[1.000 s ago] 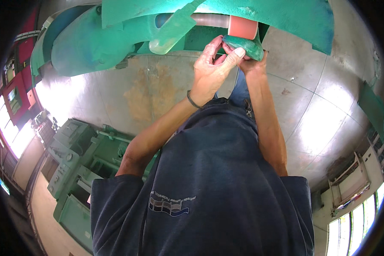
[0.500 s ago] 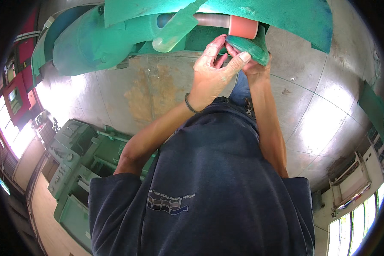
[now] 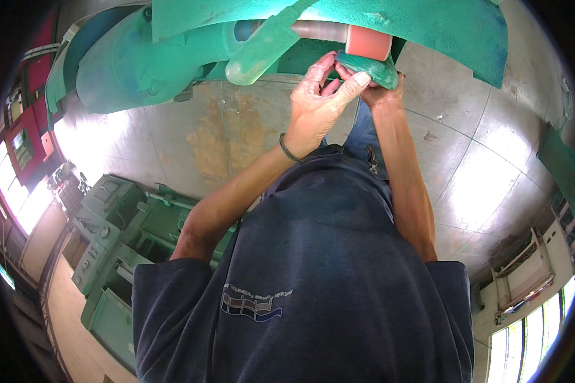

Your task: The person sands a shoe last using a rotary sanding machine, measures the shoe last with a measuring tape, and then sands the shoe last against the sanding machine again.

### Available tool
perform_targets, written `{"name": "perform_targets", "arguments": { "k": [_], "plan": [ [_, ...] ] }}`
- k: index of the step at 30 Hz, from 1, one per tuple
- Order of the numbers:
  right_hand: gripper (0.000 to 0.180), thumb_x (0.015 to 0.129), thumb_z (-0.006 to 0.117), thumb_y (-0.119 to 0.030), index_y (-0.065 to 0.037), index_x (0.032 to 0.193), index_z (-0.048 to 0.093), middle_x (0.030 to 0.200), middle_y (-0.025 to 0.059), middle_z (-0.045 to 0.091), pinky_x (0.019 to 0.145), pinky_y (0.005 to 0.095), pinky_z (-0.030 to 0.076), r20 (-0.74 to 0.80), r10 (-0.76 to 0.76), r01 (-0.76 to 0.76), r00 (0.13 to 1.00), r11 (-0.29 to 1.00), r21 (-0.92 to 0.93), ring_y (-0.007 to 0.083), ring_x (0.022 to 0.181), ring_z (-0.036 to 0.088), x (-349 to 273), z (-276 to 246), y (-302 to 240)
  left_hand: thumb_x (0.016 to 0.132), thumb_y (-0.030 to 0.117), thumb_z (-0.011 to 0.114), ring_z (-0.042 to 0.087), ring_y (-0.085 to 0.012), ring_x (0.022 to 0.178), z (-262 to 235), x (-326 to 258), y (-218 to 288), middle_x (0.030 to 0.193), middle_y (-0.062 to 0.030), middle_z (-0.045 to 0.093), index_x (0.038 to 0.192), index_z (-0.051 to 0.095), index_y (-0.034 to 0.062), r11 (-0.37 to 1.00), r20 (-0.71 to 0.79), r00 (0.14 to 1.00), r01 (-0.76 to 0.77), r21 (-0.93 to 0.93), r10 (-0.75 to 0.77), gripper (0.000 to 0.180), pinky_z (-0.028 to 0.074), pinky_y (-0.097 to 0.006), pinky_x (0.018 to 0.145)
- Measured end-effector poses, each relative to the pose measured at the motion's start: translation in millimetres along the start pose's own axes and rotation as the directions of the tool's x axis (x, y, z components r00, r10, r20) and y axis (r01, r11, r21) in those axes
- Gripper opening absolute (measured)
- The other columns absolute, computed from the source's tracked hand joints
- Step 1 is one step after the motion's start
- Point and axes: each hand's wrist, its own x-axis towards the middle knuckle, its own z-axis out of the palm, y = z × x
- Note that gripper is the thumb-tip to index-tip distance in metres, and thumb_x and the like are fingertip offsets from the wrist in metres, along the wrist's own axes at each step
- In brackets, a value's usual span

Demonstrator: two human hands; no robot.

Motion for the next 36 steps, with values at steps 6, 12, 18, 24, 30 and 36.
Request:
{"name": "perform_targets", "arguments": {
  "k": [6, 12, 18, 24, 30, 36],
  "plan": [
    [0.069, 0.095, 0.027, -0.044, 0.004, 0.144, 0.037, 0.145, 0.0325, 0.036, 0.108, 0.0697, 0.034, 0.341, 0.052, -0.085, 0.939, 0.993, 0.081, 0.0545, 0.133, 0.037, -11.1, 3.3, -8.6, 0.090, 0.012, 0.074, 0.054, -0.0181, 0.121, 2.7, -11.7, 10.4, 0.140, -0.0166, 0.050, 0.143, 0.038, -0.0092, 1.000, 0.031, 0.999, -0.007, -0.003, 0.007, 0.067, 0.049, -0.031, 0.097],
    [0.065, 0.096, 0.028, -0.041, 0.003, 0.144, 0.037, 0.144, 0.0324, 0.038, 0.108, 0.0691, 0.034, 0.103, -0.044, 0.066, 0.994, 0.973, -0.221, 0.0539, 0.132, 0.039, -14.1, 14.4, -6.4, 0.089, 0.012, 0.074, 0.054, -0.0180, 0.120, 2.6, -11.1, 9.5, 0.140, -0.0167, 0.050, 0.143, 0.038, -0.0090, 1.000, 0.015, 0.999, -0.028, -0.007, 0.028, 0.069, 0.049, -0.031, 0.097],
    [0.065, 0.096, 0.030, -0.042, 0.002, 0.144, 0.038, 0.143, 0.0331, 0.039, 0.108, 0.0693, 0.033, 0.027, 0.028, -0.026, 0.999, 0.998, -0.048, 0.0539, 0.132, 0.039, -4.3, 9.5, -5.5, 0.089, 0.011, 0.075, 0.052, -0.0178, 0.123, 1.7, -5.7, 7.1, 0.141, -0.0176, 0.049, 0.142, 0.039, -0.0087, 1.000, -0.009, 1.000, 0.013, -0.013, -0.013, 0.068, 0.049, -0.031, 0.097],
    [0.056, 0.097, 0.041, -0.042, -0.005, 0.138, 0.049, 0.136, 0.0198, 0.054, 0.102, 0.0626, 0.046, 0.387, 0.029, 0.020, 0.922, 0.992, -0.122, 0.0432, 0.122, 0.054, -3.8, -6.9, -12.2, 0.087, 0.009, 0.077, 0.047, -0.0203, 0.132, 3.6, -15.5, 15.4, 0.143, -0.0185, 0.047, 0.143, 0.038, -0.0099, 0.997, 0.032, 0.996, -0.081, 0.013, 0.081, 0.070, 0.038, -0.036, 0.111],
    [0.057, 0.094, 0.050, -0.040, -0.004, 0.137, 0.049, 0.136, 0.0219, 0.052, 0.106, 0.0635, 0.041, 0.434, 0.021, -0.112, 0.900, 0.976, 0.185, 0.0453, 0.125, 0.050, -1.6, -16.0, 4.3, 0.086, 0.011, 0.078, 0.045, -0.0207, 0.133, 3.6, -7.4, 9.8, 0.143, -0.0186, 0.047, 0.143, 0.037, -0.0105, 0.998, -0.002, 0.998, -0.055, 0.038, 0.055, 0.073, 0.036, -0.036, 0.113],
    [0.046, 0.097, 0.053, -0.031, -0.001, 0.132, 0.050, 0.130, 0.0250, 0.053, 0.108, 0.0638, 0.039, 0.218, 0.044, -0.109, 0.975, 0.948, 0.299, 0.0478, 0.123, 0.048, 10.5, -24.5, 8.8, 0.087, 0.013, 0.078, 0.047, -0.0211, 0.130, -0.4, 4.3, -1.5, 0.141, -0.0177, 0.048, 0.143, 0.038, -0.0101, 1.000, 0.001, 1.000, -0.003, -0.007, 0.003, 0.073, 0.039, -0.034, 0.109]
  ]
}}
